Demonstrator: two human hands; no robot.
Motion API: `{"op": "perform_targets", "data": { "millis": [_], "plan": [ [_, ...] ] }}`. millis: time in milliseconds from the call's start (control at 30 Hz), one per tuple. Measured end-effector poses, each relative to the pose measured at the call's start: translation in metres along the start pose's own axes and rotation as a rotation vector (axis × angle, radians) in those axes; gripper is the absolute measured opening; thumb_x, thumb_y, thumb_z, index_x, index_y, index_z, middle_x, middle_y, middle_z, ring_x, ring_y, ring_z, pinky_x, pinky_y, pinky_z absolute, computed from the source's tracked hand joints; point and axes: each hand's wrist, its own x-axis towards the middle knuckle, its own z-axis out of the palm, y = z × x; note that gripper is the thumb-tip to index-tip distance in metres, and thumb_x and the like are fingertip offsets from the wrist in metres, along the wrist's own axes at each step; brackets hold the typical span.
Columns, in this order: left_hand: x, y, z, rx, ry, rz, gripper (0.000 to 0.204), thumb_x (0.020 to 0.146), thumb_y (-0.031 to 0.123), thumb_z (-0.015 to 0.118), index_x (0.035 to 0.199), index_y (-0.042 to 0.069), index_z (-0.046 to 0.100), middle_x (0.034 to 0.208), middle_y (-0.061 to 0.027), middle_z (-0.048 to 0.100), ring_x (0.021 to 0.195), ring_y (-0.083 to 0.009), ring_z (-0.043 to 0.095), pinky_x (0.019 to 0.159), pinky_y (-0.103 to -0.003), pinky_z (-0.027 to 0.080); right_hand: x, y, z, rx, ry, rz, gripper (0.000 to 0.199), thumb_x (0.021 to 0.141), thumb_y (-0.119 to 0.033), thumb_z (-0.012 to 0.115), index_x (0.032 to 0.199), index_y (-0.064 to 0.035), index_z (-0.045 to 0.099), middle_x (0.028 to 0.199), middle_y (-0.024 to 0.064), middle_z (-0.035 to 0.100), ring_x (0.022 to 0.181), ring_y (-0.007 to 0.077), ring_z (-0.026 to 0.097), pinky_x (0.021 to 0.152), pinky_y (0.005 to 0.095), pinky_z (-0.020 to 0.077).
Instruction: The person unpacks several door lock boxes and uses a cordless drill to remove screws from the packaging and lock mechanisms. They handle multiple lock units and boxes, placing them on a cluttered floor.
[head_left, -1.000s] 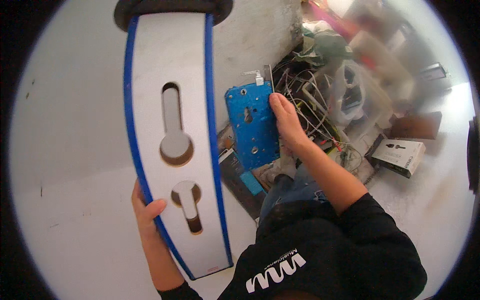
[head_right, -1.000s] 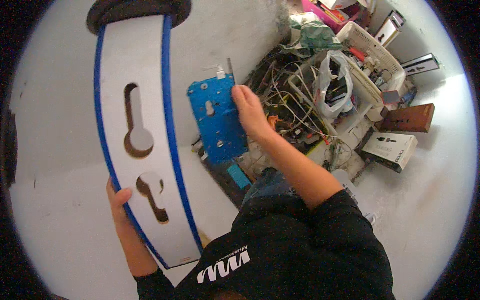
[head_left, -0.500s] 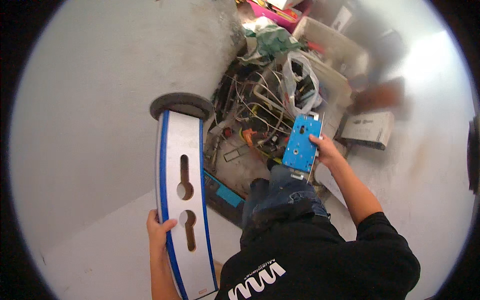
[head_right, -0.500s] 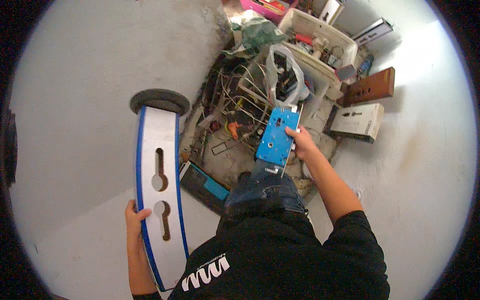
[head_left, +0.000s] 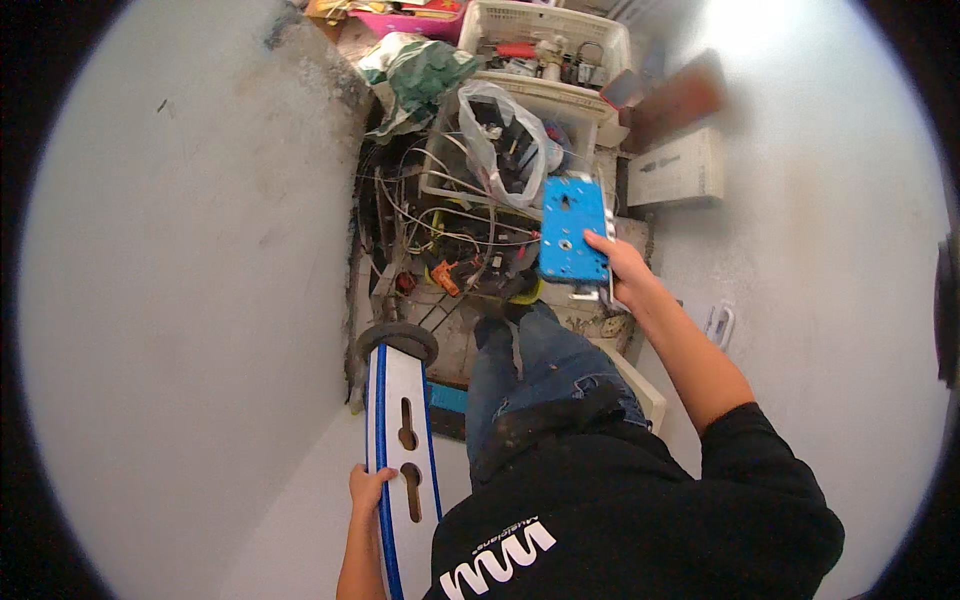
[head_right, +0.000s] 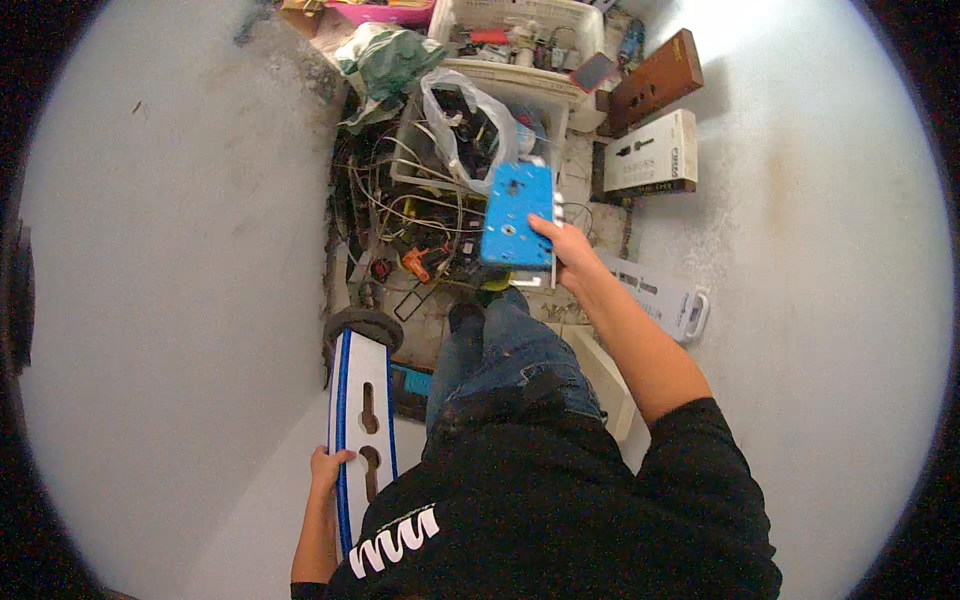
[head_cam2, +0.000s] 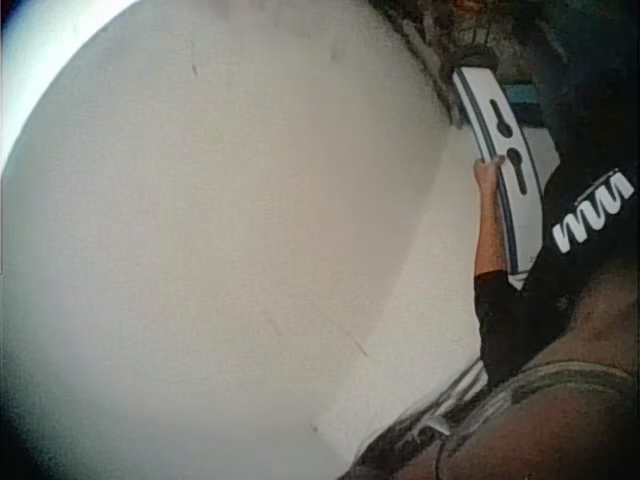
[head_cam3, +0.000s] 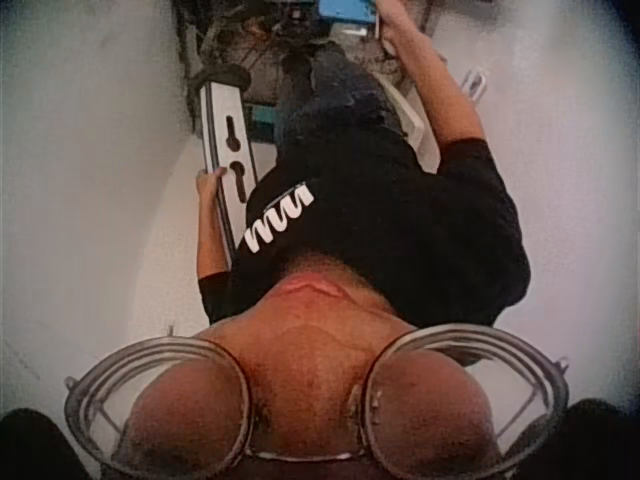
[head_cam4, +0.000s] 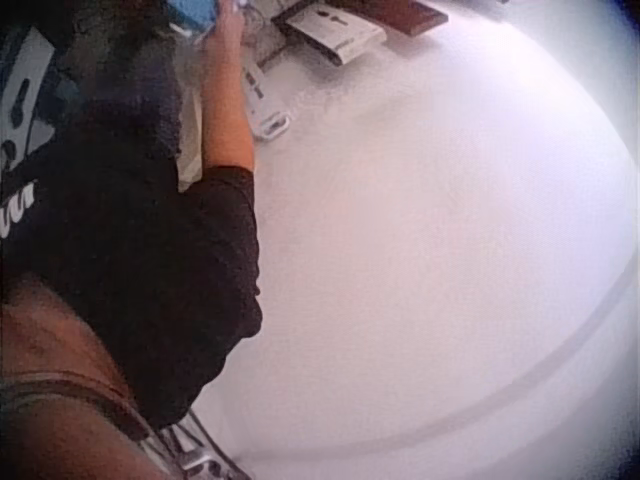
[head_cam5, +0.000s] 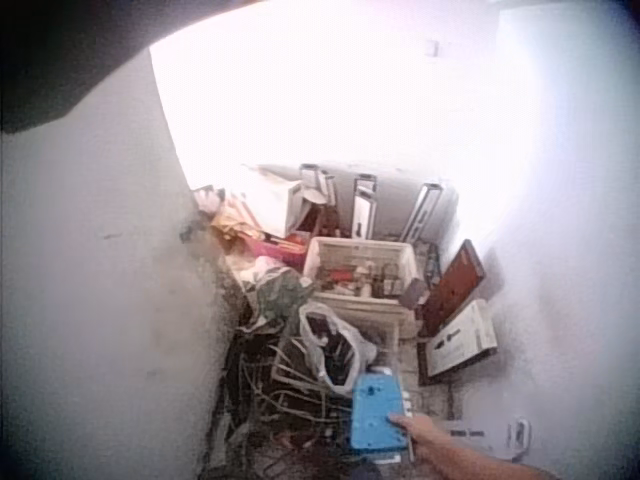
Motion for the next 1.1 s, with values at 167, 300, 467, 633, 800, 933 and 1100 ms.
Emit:
{"op": "perform_targets", "data": {
  "millis": [167,300,467,633,800,933,1100],
  "plan": [
    [-0.003,0.008,-0.007,0.217,-0.017,0.13,0.055,0.049,0.027,0.073,0.088,-0.008,0.055,0.083,-0.0215,0.06,0.073,-0.032,0.061,0.067,-0.036,0.048,-0.027,0.076,-0.125,0.091,0.328,-0.027,0.041,0.078,-0.021,0.066,0.109,0.0029,0.051,0.102,0.0145,0.059,0.088,0.0257,0.06,0.075,0.039,0.0506],
    [-0.006,0.026,-0.012,0.472,0.078,0.375,0.057,0.05,0.029,0.073,0.09,-0.005,0.053,0.092,-0.0223,0.054,0.088,-0.0358,0.054,0.078,-0.04,0.043,-0.072,0.125,-0.192,0.2,0.496,-0.108,0.04,0.079,-0.021,0.064,0.109,0.0023,0.051,0.103,0.0142,0.059,0.088,0.0255,0.06,0.075,0.0393,0.0509],
    [-0.03,0.083,-0.013,0.582,0.088,0.69,0.052,0.053,0.026,0.073,0.087,-0.005,0.048,0.087,-0.0192,0.048,0.084,-0.0348,0.051,0.074,-0.041,0.042,-0.128,0.201,-0.224,0.332,0.574,-0.161,0.044,0.08,-0.019,0.064,0.114,0.0033,0.048,0.107,0.015,0.057,0.092,0.026,0.058,0.082,0.0387,0.0485],
    [-0.05,0.163,0.016,0.765,-0.047,0.884,0.053,0.053,0.03,0.073,0.086,-0.004,0.048,0.086,-0.0182,0.048,0.082,-0.0322,0.051,0.073,-0.04,0.042,-0.163,0.254,-0.215,0.449,0.736,-0.187,0.036,0.08,-0.019,0.063,0.107,0.0031,0.053,0.1,0.014,0.06,0.083,0.0236,0.061,0.071,0.0371,0.0509],
    [-0.051,0.304,0.136,1.074,-0.106,1.125,0.057,0.051,0.037,0.072,0.086,-0.003,0.05,0.089,-0.0186,0.052,0.085,-0.0327,0.054,0.074,-0.039,0.045,-0.168,0.256,-0.232,0.221,0.774,-0.228,0.032,0.078,-0.019,0.064,0.1,0.0017,0.055,0.093,0.0121,0.062,0.079,0.0195,0.06,0.068,0.0336,0.0478],
    [-0.049,0.379,0.276,1.303,-0.11,1.171,0.065,0.05,0.046,0.072,0.092,-0.003,0.059,0.097,-0.0183,0.057,0.089,-0.0305,0.059,0.074,-0.038,0.048,-0.16,0.255,-0.254,-0.143,0.818,-0.245,0.035,0.075,-0.024,0.067,0.096,0.0017,0.054,0.085,0.0133,0.062,0.073,0.0201,0.058,0.065,0.0308,0.0456],
    [-0.026,0.448,0.448,1.387,-0.256,0.925,0.061,0.051,0.05,0.067,0.086,0.0,0.066,0.087,-0.0159,0.064,0.077,-0.0269,0.062,0.067,-0.035,0.049,-0.139,0.255,-0.254,-0.166,0.762,-0.162,0.033,0.075,-0.021,0.067,0.093,0.0028,0.053,0.086,0.0137,0.061,0.074,0.0183,0.058,0.064,0.032,0.0462]
  ]
}}
